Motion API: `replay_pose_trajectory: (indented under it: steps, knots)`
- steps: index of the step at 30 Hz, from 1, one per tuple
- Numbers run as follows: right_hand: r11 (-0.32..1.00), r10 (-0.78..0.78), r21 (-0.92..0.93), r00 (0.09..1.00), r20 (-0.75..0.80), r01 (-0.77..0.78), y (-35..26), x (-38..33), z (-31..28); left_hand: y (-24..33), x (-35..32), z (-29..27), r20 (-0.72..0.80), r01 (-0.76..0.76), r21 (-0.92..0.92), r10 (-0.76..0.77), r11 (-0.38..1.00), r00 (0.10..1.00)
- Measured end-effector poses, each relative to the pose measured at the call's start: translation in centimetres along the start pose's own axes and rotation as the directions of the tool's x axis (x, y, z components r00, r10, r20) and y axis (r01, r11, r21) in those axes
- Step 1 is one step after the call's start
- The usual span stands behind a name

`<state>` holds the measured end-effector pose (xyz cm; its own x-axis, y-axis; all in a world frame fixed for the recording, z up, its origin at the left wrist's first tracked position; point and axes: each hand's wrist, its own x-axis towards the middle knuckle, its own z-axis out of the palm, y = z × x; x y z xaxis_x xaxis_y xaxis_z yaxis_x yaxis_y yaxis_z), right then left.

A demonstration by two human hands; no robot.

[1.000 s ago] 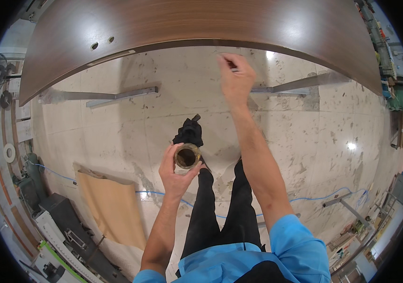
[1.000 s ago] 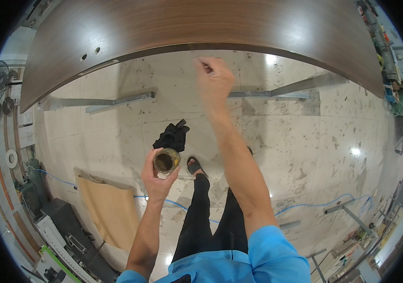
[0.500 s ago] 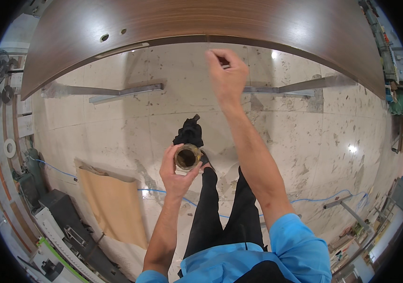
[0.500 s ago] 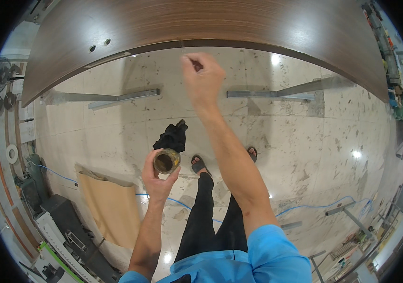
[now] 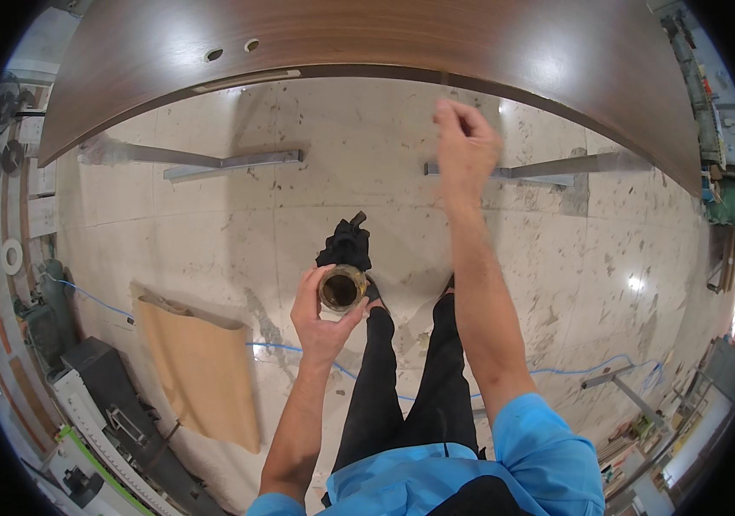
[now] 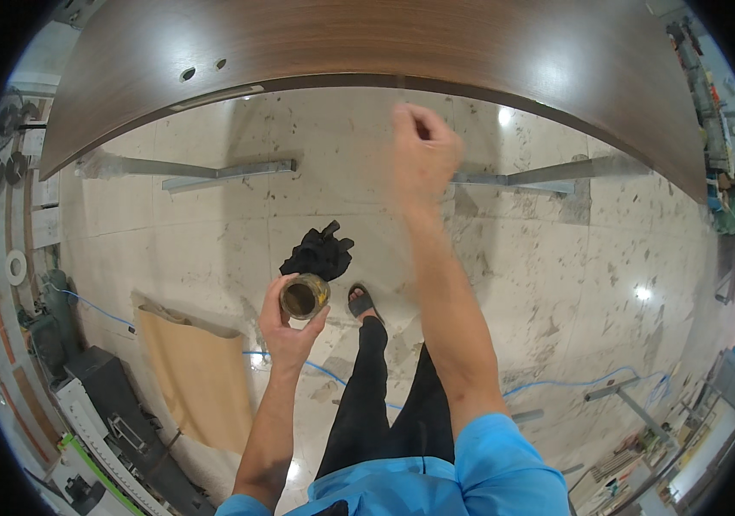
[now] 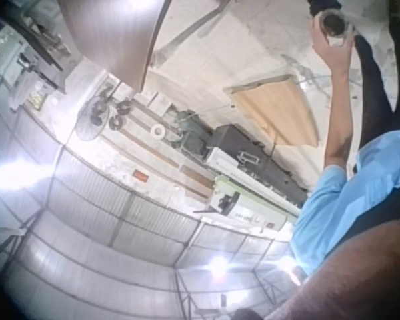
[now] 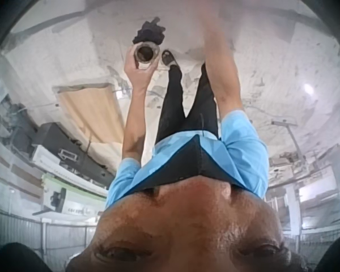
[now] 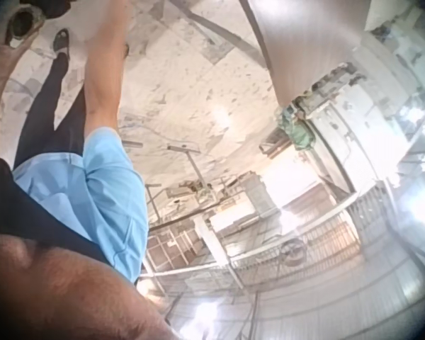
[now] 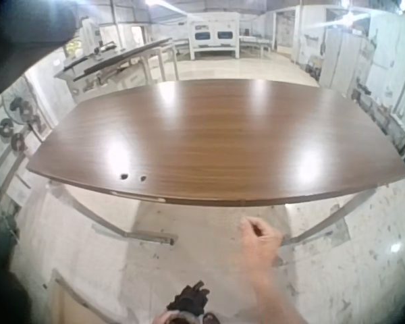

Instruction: The person applies a dark finish to the edge of a large wooden tabletop using a small brush and a cloth. They repeatedly dip the brush into a small container, apply the finish along the curved edge, and wipe the surface with a black cloth. The person moves around the table to reach different sections and later places the container and cloth on a nearby workbench.

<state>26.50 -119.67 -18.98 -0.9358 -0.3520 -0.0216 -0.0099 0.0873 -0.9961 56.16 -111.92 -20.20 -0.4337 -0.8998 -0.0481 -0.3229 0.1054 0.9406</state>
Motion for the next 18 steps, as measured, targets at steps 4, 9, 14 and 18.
replay_pose_trajectory:
  steps: [4,9,14,18]
  knots:
    - [0.999,-0.038,0.035,0.998,0.048,0.036,0.1,0.3,-1.3,-0.1,0.1,0.1,0.012,0.007,-0.014,-0.007,1.0,1.0]
    - [0.993,-0.113,0.042,0.976,0.184,0.107,0.2,0.4,-1.5,-0.1,0.4,0.3,0.033,-0.024,-0.018,0.025,1.0,0.999]
    - [1.0,-0.006,-0.012,1.0,0.021,0.006,-0.5,0.7,-2.2,0.2,0.5,0.4,0.036,-0.01,-0.039,0.012,0.999,0.999]
    - [0.998,-0.061,0.003,0.971,0.23,0.062,-0.1,0.5,-1.6,0.4,1.0,1.0,0.055,-0.012,-0.042,0.014,0.999,0.998]
